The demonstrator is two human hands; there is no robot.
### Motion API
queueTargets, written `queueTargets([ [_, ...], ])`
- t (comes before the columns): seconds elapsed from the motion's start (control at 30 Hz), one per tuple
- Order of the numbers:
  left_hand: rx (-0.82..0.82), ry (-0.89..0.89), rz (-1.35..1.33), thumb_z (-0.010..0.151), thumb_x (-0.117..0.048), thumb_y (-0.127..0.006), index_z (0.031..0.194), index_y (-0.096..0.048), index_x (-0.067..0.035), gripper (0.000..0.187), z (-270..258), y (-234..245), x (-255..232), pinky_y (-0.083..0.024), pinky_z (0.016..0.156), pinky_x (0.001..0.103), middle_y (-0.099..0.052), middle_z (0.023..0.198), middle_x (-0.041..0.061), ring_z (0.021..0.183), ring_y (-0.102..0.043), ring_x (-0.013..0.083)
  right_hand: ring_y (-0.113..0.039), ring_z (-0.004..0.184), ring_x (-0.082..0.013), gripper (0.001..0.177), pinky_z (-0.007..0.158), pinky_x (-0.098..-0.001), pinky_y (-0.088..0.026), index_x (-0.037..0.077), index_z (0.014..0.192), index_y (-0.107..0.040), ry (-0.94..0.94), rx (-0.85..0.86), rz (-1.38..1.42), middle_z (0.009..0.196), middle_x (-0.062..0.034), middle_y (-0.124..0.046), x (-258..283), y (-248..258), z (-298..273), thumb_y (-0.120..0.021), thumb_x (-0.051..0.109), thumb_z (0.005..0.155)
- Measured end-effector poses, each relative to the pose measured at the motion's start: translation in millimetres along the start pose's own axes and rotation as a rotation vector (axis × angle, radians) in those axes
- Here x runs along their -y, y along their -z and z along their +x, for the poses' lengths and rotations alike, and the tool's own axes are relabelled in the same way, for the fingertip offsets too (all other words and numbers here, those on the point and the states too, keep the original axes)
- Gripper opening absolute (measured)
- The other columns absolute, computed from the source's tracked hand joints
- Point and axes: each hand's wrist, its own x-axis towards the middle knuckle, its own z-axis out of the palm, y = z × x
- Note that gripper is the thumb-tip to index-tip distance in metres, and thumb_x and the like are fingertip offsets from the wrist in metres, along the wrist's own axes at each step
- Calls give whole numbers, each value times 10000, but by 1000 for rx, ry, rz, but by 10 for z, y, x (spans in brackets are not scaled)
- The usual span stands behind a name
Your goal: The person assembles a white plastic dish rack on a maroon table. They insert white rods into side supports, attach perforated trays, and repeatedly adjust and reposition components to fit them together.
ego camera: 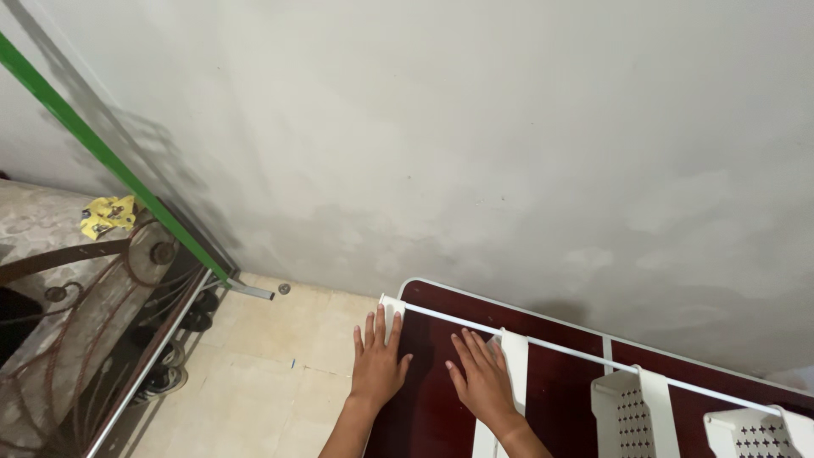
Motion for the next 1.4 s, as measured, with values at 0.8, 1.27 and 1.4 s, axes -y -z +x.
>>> queueTargets([
  [0.8,230,141,-194,848,-276,-808,1626,-130,-183,1036,311,-56,189,-564,939,472,-42,1704,225,1211,-602,366,-649,1057,-290,628,968,-422,-490,95,1371,-593,243,-35,78,1137,-91,-679,110,-271,1027,-770,390,846],
  [1.27,101,126,-386,809,-40,-712,1581,-221,-95,916,335,-234,238,-621,730,477,-282,1527,299,832,-707,450,-721,882,-292,524,617,-398,-595,42,1284,-580,365,131,44,1009,-134,-676,52,-523,1341,-702,393,915],
  [1.4,151,137,-365,830,-39,-693,1594,-220,-102,900,337,-222,240,-621,740,480,-268,1519,311,806,-707,453,-741,842,-297,451,600,-397,-603,8,1150,-570,372,141,-25,940,-157,-706,30,-640,1362,-654,405,954],
])
